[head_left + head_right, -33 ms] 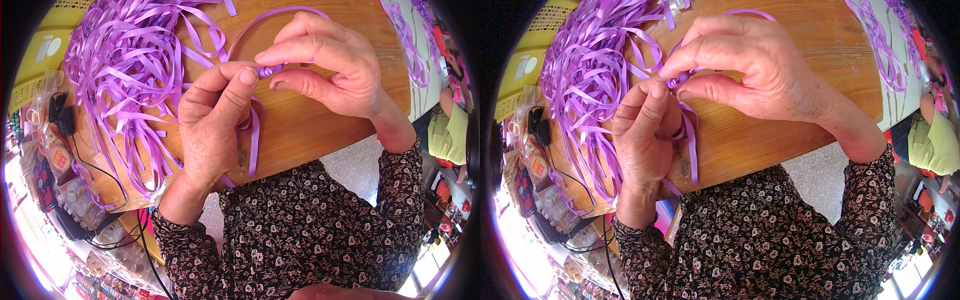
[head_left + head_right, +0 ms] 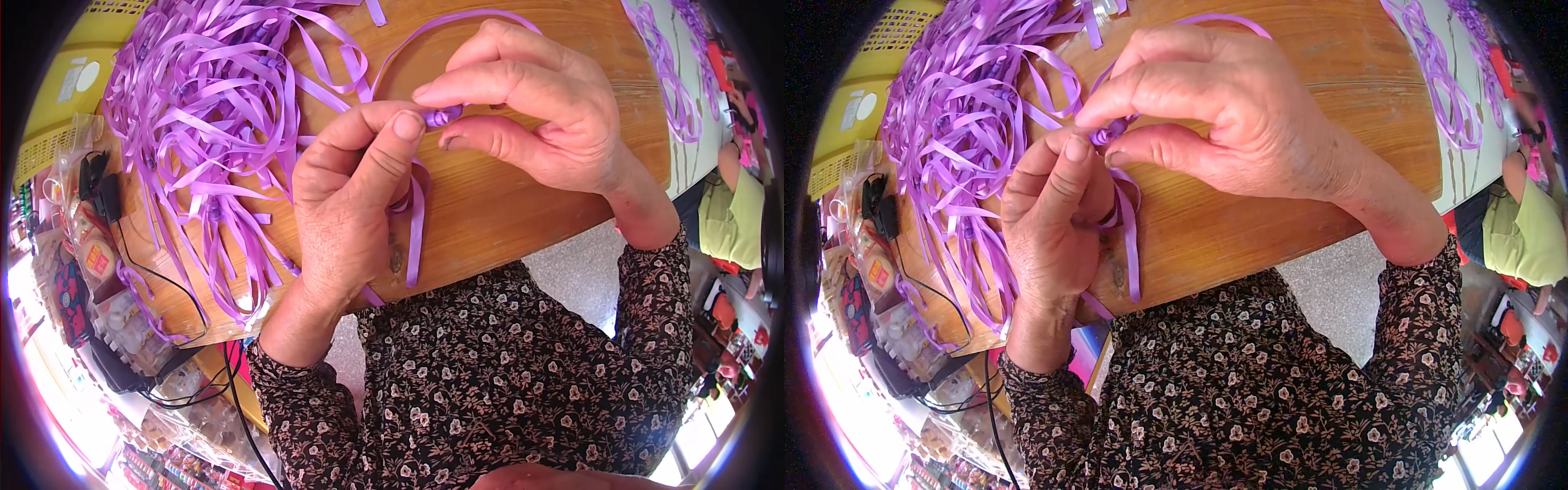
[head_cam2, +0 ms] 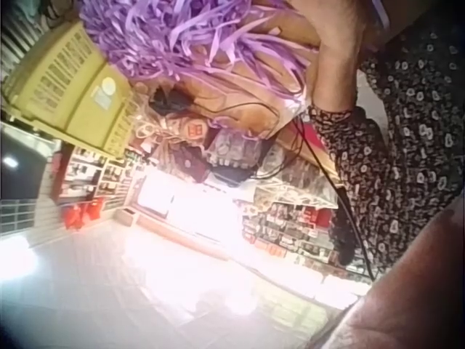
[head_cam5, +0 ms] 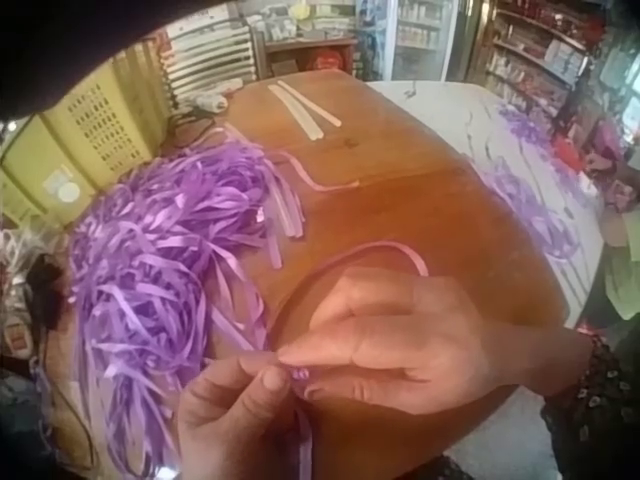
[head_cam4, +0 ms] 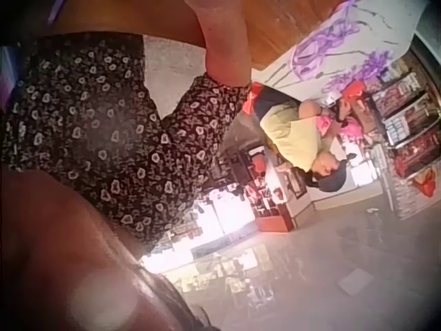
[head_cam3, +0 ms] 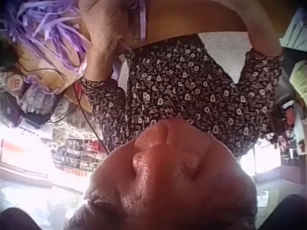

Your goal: Tying knots in thin purple ribbons at a workbench.

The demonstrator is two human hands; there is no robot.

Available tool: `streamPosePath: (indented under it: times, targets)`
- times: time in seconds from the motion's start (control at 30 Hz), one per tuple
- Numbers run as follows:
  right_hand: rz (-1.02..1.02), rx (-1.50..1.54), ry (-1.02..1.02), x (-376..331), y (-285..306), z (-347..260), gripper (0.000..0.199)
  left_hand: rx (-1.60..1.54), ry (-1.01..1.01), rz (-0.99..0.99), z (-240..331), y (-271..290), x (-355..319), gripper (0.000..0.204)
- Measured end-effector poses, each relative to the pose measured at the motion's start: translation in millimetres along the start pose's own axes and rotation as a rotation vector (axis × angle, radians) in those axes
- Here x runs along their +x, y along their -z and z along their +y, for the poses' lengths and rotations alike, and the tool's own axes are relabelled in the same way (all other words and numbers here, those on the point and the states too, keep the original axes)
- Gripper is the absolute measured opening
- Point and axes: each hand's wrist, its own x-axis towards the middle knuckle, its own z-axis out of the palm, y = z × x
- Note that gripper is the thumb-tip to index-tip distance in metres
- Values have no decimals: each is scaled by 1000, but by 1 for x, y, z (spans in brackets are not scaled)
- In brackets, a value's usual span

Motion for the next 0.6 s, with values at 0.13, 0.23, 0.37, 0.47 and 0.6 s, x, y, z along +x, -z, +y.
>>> streamPosePath:
  times: [0.13,0.23,0.37,0.47,0.6]
  targets:
    - [-14,-53,34,-3,-1,-1,27,21,-22,-28,-2,0,0,13]
    - [-28,-88,0,-4,-1,0,22,172,-94,-56,-6,5,0,14]
    - [-51,-115,71,-8,-5,6,24,323,-163,-61,-4,6,3,12]
    - [-132,-189,52,-11,-6,3,25,394,-110,-58,-5,10,6,11]
    - [-266,-209,5,-13,-5,3,27,557,-261,-115,-5,9,7,8]
